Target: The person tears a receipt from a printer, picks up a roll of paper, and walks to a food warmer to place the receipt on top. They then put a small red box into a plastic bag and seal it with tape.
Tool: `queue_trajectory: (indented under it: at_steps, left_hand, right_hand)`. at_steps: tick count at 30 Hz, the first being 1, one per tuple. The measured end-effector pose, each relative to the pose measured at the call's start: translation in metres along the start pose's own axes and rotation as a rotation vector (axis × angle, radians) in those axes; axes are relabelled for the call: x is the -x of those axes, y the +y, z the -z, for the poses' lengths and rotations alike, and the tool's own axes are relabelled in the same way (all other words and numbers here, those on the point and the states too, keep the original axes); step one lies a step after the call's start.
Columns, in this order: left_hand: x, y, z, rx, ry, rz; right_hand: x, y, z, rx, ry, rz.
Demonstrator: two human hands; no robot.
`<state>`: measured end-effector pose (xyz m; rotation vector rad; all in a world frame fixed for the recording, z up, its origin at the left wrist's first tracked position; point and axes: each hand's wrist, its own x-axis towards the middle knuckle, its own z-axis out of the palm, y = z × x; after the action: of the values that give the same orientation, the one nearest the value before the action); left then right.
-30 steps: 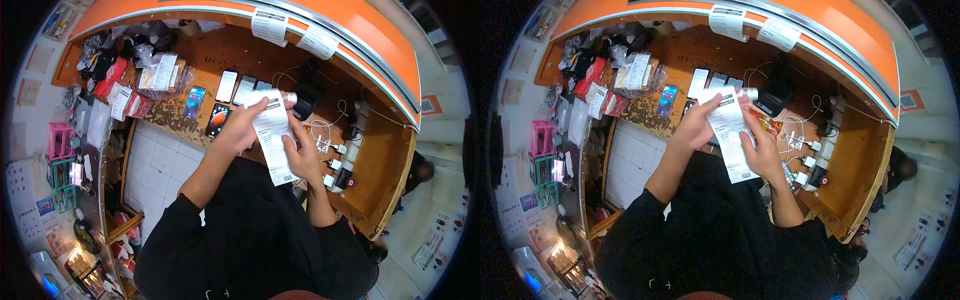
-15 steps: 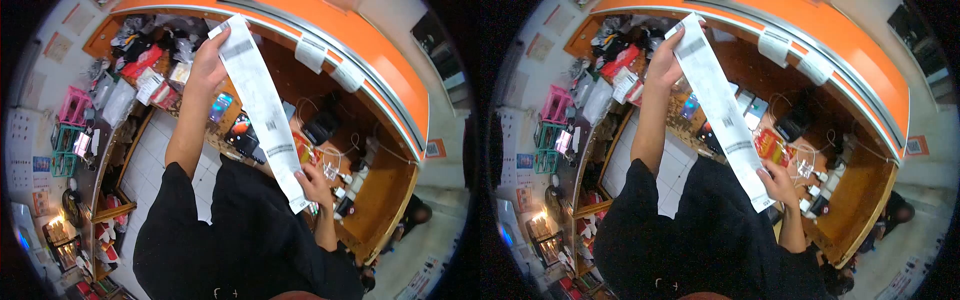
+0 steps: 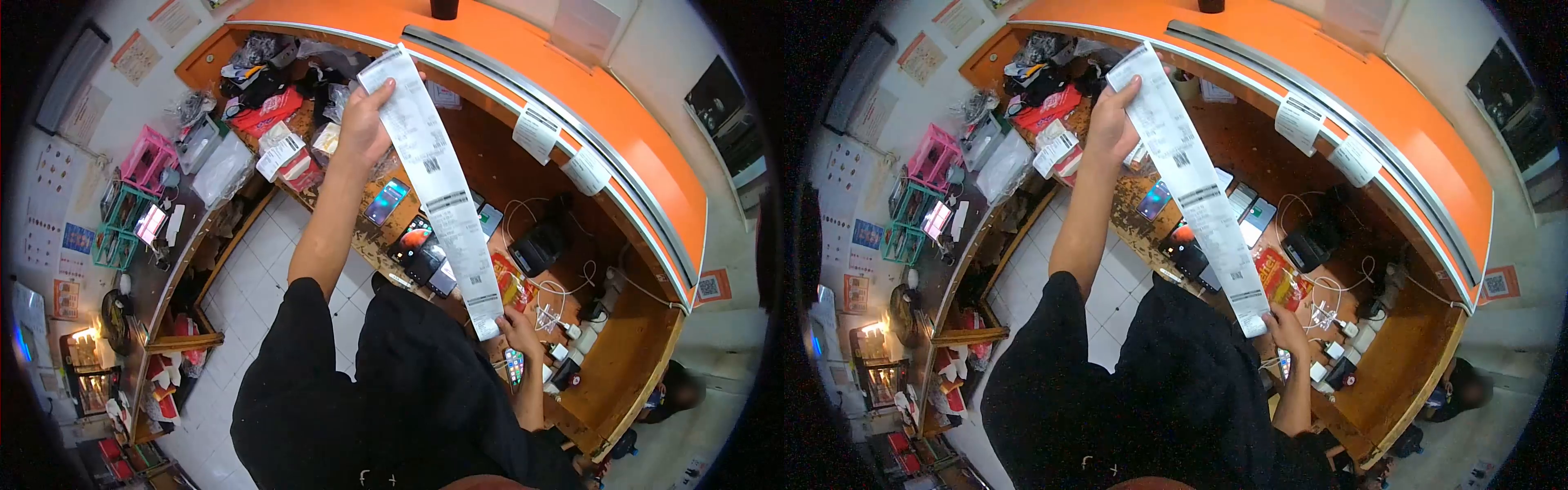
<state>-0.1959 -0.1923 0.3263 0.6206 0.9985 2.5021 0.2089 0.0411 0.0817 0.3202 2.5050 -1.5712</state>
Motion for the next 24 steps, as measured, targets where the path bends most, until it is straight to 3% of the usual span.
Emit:
queue_trajectory:
  at_steps: [8, 13, 15, 17, 18, 20, 22, 24]
  left_hand:
    - [0.021, -0.006, -0.02, 0.0, -0.027, -0.065]
    - [0.031, -0.011, -0.032, -0.028, 0.009, -0.087]
    - [0.033, -0.014, -0.033, -0.043, 0.007, -0.067]
    - [0.036, -0.02, -0.029, -0.052, 0.003, -0.063]
    - [0.039, -0.024, -0.03, -0.016, -0.009, -0.051]
    - [0.045, -0.028, -0.032, -0.008, 0.026, -0.049]
    - [0.049, -0.029, -0.03, 0.006, 0.083, -0.057]
    - [0.053, -0.028, -0.02, 0.03, 0.162, -0.065]
  right_hand:
    - [-0.013, 0.039, -0.014, 0.003, -0.129, -0.179]
    - [-0.054, 0.002, -0.018, -0.359, -0.129, 0.083]
    - [-0.071, -0.051, -0.013, -0.63, -0.146, 0.058]
    - [-0.096, -0.079, -0.019, -0.614, -0.021, 0.216]
    - [-0.098, -0.121, -0.016, -0.741, 0.012, 0.194]
    - [-0.113, -0.169, -0.011, -0.701, 0.115, 0.28]
    - [-0.131, -0.177, -0.01, -0.456, 0.211, 0.253]
    - [-0.134, -0.192, -0.016, -0.481, 0.366, 0.269]
